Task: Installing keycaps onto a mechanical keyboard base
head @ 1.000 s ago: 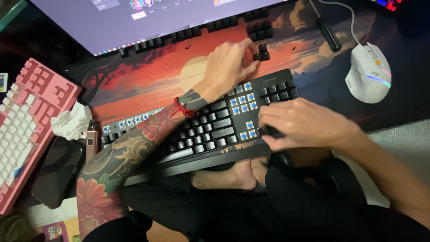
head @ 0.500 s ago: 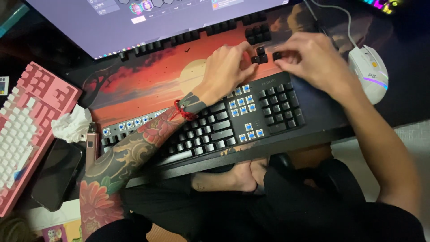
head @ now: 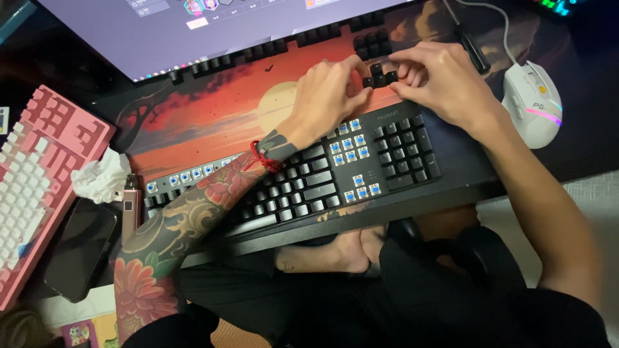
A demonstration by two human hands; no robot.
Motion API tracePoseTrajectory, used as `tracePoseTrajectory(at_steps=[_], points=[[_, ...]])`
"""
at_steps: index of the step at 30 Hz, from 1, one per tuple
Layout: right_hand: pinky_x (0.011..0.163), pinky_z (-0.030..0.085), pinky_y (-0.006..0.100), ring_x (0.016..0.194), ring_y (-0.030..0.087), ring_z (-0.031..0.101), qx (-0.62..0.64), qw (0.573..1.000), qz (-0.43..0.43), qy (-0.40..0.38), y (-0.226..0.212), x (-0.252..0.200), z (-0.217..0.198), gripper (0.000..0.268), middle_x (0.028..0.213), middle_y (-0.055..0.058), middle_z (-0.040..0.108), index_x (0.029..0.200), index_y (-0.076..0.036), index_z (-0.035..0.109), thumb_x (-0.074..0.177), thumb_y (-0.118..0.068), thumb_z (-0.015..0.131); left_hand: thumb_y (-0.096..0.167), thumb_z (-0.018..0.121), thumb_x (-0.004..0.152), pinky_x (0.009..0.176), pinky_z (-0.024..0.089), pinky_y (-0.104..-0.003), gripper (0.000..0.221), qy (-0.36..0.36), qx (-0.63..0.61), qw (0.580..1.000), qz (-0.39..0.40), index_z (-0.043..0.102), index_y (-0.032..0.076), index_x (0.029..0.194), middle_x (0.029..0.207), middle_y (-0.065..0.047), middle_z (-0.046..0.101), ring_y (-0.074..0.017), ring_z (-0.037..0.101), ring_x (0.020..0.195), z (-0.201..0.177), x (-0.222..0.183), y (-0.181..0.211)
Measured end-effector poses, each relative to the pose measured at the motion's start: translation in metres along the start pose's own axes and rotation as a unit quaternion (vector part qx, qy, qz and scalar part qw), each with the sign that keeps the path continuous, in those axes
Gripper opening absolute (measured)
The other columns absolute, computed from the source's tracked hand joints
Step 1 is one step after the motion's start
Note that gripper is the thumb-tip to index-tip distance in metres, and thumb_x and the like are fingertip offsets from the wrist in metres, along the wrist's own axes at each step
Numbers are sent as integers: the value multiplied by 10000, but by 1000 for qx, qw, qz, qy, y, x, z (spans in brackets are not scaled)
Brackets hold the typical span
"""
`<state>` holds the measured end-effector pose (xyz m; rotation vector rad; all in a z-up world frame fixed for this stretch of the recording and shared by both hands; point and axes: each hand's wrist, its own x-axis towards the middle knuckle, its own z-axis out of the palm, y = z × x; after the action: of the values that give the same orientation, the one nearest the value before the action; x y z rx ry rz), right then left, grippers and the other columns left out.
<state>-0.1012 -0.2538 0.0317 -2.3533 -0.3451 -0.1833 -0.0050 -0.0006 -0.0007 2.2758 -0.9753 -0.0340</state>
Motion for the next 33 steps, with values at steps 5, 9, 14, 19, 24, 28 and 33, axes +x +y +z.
tracePoseTrajectory(at_steps=[5, 9, 14, 19, 24, 28, 33], points=[[755, 592, 325, 838, 212, 696, -5, 1000, 4, 2, 1, 0, 1, 445, 1102, 170, 789, 1442, 180, 833, 1011, 109, 919, 307, 927, 963, 640, 630, -460, 238, 4, 7, 1000, -1, 835, 137, 1103, 795, 23, 861, -282, 808, 703, 2, 0, -1], [756, 592, 318, 844, 209, 693, 2, 1000, -4, 3, 6, 0, 3, 447, 1127, 177, 793, 1446, 182, 834, 1012, 113, 918, 303, 937, 958, 637, 625, -452, 244, 1, 9, 1000, -2, 846, 139, 1115, 773, 21, 848, -260, 797, 700, 2, 1, -1], [810, 568, 380, 876, 270, 681, -41, 999, -15, 12, -13, -12, -10, 424, 1140, 190, 766, 1443, 176, 818, 1049, 48, 909, 285, 946, 942, 613, 608, -467, 281, 3, -4, 1000, 5, 829, 121, 1138, 765, -16, 844, -281, 776, 639, 9, -1, -5], [918, 480, 469, 951, 344, 631, -153, 983, -26, 96, -12, -81, -30, 351, 1202, 217, 765, 1477, 124, 866, 1175, -34, 947, 327, 938, 946, 673, 605, -490, 404, 25, -43, 998, 40, 780, 90, 1232, 788, -50, 850, -333, 786, 669, 0, -11, -16], [1179, 546, 641, 1396, 685, 668, -86, 975, 60, 195, 64, -167, -26, 666, 1688, 605, 615, 1881, 331, 425, 1276, 244, 689, 225, 776, 1105, 631, 601, -391, 229, 56, -104, 991, 58, 733, 81, 1278, 801, -11, 809, -198, 759, 697, -57, -50, 18], [1099, 562, 607, 1308, 623, 684, -84, 975, 71, 193, 84, -184, -11, 665, 1668, 554, 638, 1920, 271, 478, 1278, 268, 652, 82, 757, 1073, 709, 561, -399, 153, 115, -121, 981, 95, 717, 93, 1219, 932, -60, 782, -233, 678, 823, -101, -119, 73], [1053, 595, 607, 1258, 639, 725, -136, 969, 57, 197, 136, -190, -5, 623, 1602, 586, 696, 1888, 313, 568, 1271, 269, 639, 216, 692, 1210, 925, 490, -413, 180, 82, -63, 979, 178, 793, 78, 1156, 1073, -80, 790, -279, 619, 1001, -108, -204, 104]])
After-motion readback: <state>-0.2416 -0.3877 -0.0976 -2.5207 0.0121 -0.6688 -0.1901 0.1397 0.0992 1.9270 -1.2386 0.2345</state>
